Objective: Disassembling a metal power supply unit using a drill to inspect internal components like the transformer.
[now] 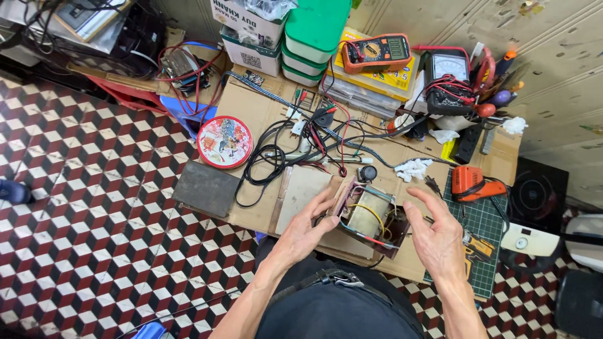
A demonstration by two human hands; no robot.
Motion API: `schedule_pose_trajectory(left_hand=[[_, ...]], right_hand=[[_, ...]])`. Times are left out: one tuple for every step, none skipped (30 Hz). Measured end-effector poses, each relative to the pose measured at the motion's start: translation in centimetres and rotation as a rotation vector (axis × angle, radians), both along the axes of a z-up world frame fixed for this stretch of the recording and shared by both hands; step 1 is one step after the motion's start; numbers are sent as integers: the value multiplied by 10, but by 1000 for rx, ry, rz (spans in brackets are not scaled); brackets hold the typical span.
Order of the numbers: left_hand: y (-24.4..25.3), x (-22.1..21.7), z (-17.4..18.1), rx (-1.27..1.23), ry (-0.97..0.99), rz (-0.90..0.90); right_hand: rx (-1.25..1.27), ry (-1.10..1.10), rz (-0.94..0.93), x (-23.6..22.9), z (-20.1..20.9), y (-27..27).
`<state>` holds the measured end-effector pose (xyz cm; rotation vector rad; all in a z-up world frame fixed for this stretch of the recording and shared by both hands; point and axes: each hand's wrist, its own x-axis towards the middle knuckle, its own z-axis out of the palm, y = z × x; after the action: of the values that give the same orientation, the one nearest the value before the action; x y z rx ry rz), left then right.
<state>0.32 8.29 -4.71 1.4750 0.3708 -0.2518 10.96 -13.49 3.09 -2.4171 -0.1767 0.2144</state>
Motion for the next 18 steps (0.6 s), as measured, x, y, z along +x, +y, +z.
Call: schedule_pose_trajectory(left_hand=[[-5, -1, -3, -36, -15, 40], [-12, -3, -7, -73, -30, 82], [-19, -5, -10, -61, -24, 97], [-24, -6, -12, -79, -38, 145], [-29, -8, -15, -95, -53, 192], [-34, -10, -13, -83, -45, 211], [-38, -11, -12, -61, -46, 258], [-43, -12, -11, -43, -46, 305], [-47, -11, -10, -34, -36, 324], [-52, -12, -9, -32, -39, 376], [-57, -13, -8, -29, -41, 427], [-62, -13, -8, -21, -35, 443], [-66, -13, -7, -17, -43, 493], [-70, -13, -6, -13, -52, 539], [-73, -13, -7, -6, -47, 553], [-76, -13, -8, 6, -49, 580], [-79, -13, -9, 18, -51, 608], [-81, -14, -10, 19, -49, 616]], right_hand=[[51, -33, 71, 5, -3, -4], [102, -66, 145, 11, -6, -10], [114, -60, 158, 15, -6, -12], [122, -37, 172, 20, -6, -14], [130, -15, 186, 24, -6, -15], [142, -5, 204, 29, -9, -20], [141, -22, 257, 33, -13, -23], [136, -39, 310, 38, -16, -27], [145, -28, 328, 42, -19, -28], [165, 19, 325, 44, -20, -30], [185, 65, 322, 46, -22, -32], [192, 73, 338, 47, -23, -34], [231, 92, 344, 49, -24, -35], [269, 111, 347, 50, -24, -36], [275, 117, 360, 52, -25, -35], [302, 134, 369, 53, -26, -35], [330, 151, 378, 55, -26, -35], [330, 155, 386, 55, -26, -35]])
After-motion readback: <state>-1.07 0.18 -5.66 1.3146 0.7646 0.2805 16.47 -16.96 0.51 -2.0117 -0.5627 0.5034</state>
